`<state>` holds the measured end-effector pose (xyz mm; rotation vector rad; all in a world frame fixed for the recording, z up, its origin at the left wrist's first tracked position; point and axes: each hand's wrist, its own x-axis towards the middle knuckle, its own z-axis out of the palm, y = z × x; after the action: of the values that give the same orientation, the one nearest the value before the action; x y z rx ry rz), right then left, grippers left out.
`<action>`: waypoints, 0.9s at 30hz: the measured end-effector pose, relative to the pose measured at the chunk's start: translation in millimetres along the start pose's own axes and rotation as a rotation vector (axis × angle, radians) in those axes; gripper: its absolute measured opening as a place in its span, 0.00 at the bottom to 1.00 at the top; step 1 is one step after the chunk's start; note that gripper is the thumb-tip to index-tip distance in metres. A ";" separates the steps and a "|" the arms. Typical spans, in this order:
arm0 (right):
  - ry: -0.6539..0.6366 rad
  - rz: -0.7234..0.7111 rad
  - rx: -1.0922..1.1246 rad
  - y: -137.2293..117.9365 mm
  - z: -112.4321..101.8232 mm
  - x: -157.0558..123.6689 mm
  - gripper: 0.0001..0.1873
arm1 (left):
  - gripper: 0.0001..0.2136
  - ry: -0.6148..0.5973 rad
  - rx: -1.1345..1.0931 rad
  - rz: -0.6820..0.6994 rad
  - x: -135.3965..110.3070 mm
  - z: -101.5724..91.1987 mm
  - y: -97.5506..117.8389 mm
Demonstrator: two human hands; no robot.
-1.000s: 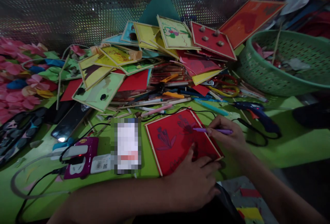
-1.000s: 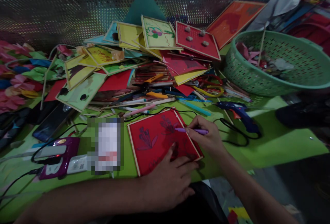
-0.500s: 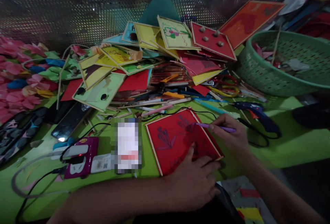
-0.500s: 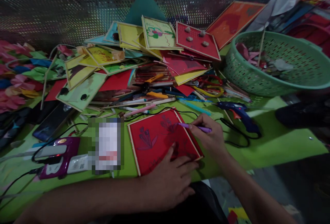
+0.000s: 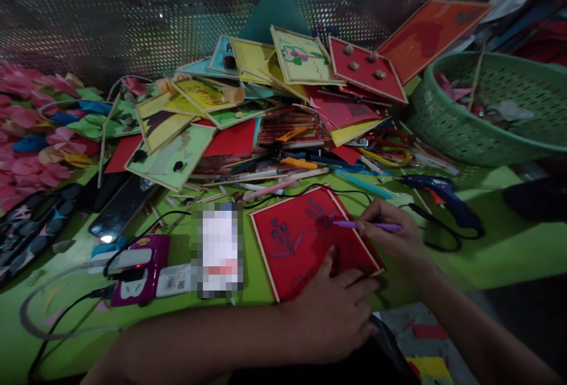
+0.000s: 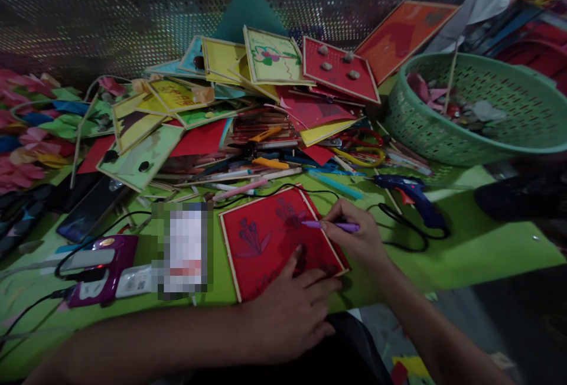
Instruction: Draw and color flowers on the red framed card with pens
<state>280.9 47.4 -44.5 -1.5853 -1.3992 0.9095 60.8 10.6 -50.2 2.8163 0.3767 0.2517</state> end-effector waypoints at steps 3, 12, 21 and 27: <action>-0.007 -0.002 0.000 0.9 0.5 -1.0 0.12 | 0.22 -0.001 -0.009 0.001 0.2 -1.1 0.0; 0.126 -0.022 -0.048 5.3 1.4 -1.0 0.12 | 0.22 0.023 -0.006 0.003 -0.1 2.5 -0.2; 0.156 -0.020 -0.083 1.1 1.3 -1.5 0.12 | 0.23 0.018 -0.021 0.001 0.8 -1.2 -0.8; 0.040 -0.004 0.000 3.1 0.0 -1.6 0.12 | 0.23 0.027 -0.023 -0.001 0.2 2.5 -0.2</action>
<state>282.0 45.6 -47.4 -1.5920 -1.3746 0.8708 61.5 10.2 -52.5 2.7927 0.3791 0.2922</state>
